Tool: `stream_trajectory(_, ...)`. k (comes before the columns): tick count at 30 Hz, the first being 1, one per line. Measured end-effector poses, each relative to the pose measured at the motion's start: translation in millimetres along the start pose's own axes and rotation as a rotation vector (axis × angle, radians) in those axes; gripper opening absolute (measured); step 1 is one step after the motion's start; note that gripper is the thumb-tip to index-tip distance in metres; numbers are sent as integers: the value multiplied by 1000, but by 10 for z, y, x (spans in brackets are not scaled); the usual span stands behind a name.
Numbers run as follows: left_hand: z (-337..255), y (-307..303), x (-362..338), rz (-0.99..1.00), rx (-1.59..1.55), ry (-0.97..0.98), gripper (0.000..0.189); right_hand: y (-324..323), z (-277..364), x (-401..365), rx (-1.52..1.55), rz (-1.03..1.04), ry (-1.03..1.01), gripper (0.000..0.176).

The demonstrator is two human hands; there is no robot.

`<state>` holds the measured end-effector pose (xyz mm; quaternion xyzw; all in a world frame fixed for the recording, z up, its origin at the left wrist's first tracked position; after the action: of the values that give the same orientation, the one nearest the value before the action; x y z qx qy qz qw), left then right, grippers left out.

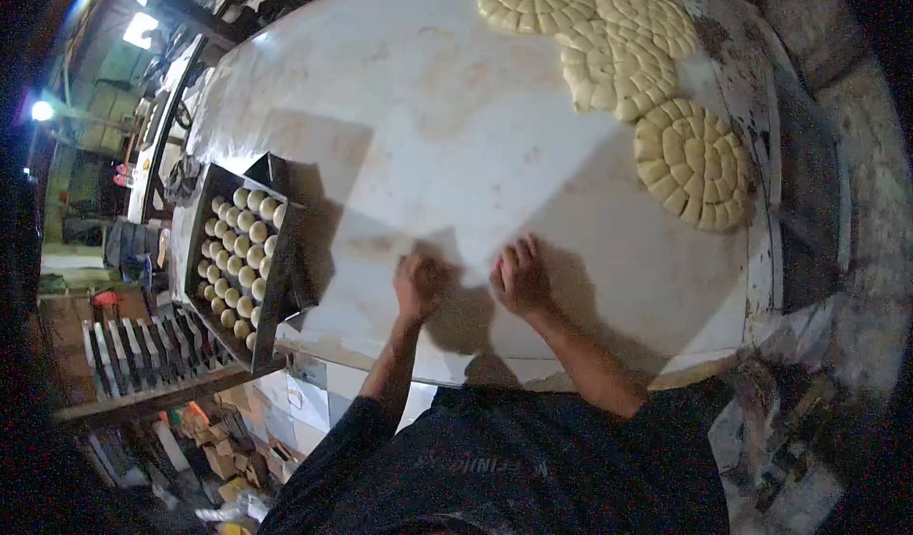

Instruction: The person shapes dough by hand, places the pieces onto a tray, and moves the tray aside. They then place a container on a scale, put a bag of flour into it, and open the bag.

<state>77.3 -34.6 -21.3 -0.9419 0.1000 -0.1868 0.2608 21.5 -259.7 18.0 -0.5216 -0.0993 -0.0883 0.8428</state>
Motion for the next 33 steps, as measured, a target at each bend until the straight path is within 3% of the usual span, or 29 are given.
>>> stream_trajectory(1, -369, -122, -88, 140, 194, 176, 48, 2, 56, -170, 19, 15, -118, 15)
stream_trajectory(2, -315, -161, -226, 186, 199, 72, 42, -33, 18, -320, 39, 29, -239, 14)
stream_trajectory(4, -257, -517, -386, 197, 272, 286, 32, -213, -230, -402, 20, 89, -359, 12)
stream_trajectory(6, -43, -823, -192, 165, 345, 210, 25, -308, -518, -192, -78, 34, -215, 11)
stream_trajectory(7, -48, -914, -17, 60, 329, 67, 19, -229, -484, -38, -72, 43, -246, 11)
stream_trajectory(8, 556, -734, -29, -129, -177, -361, 16, -207, -468, 155, -103, -40, -119, 12)
stream_trajectory(9, 181, -703, 334, -94, 284, 109, 18, -167, -445, 309, -135, -121, 12, 14)
stream_trajectory(10, 351, -504, 382, -237, -295, -152, 23, -57, -343, 410, -134, -108, -7, 14)
stream_trajectory(11, -47, -501, 578, -2, 172, 85, 29, 15, -254, 467, -149, -216, 57, 13)
stream_trajectory(13, 77, -227, 456, 153, -24, -116, 24, 107, -47, 448, -179, -318, 106, 13)
stream_trajectory(14, 319, 43, 307, 371, -201, -264, 23, 170, 68, 350, -41, -248, 144, 12)
stream_trajectory(15, 120, -52, 91, 314, -298, -92, 29, 233, 196, 223, 96, -177, 184, 11)
stream_trajectory(16, 673, 650, -567, 299, 573, 378, 36, 204, 330, 112, -37, -106, 93, 11)
stream_trajectory(17, 157, -108, -536, 429, 128, 399, 39, 167, 342, -41, -168, -36, 3, 11)
stream_trajectory(20, -133, -1187, -391, 444, -25, 258, 48, -67, 7, -263, -44, 78, 320, 14)
stream_trajectory(21, -44, -1404, -264, 665, -128, -51, 56, -209, 13, -195, -70, 245, 536, 18)
stream_trajectory(22, 58, -1623, -211, 881, -236, -369, 63, -259, -86, -185, -100, 413, 584, 25)
stream_trajectory(24, 99, -2335, 195, 499, -390, -1, 50, -158, -70, -278, 580, 459, 972, 30)
stream_trajectory(26, -11, -3346, 926, 299, -286, 25, 47, -63, 593, 107, 686, 406, 929, 30)
stream_trajectory(27, -24, -3791, 1309, 66, 12, 295, 41, 22, 982, 388, 790, 343, 889, 30)
stream_trajectory(28, 508, -3952, 1648, 142, 78, -26, 41, 131, 1306, 688, 703, 364, 773, 30)
stream_trajectory(29, 790, -4202, 1974, -26, 470, -22, 36, 242, 1639, 1017, 612, 383, 662, 30)
stream_trajectory(30, 1034, -4412, 2209, -115, 616, 28, 32, 323, 2066, 1399, 619, 462, 496, 31)
stream_trajectory(32, 1879, -4490, 2536, -100, 739, 8, 34, 395, 3066, 2151, 456, 327, 172, 27)
stream_trajectory(33, 1957, -4522, 2565, -103, 733, 4, 34, 384, 3561, 2482, 366, 275, -21, 27)
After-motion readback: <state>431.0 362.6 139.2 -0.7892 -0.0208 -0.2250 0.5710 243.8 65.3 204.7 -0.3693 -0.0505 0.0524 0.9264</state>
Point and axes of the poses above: each hand's wrist, its own x-axis towards the middle knuckle, its own y-axis out of the palm, z = x × y, the point moved 4 cm from there along x, towards the middle knuckle, and after that the axes turned 9 degrees about -x, right-handed, at the moved point
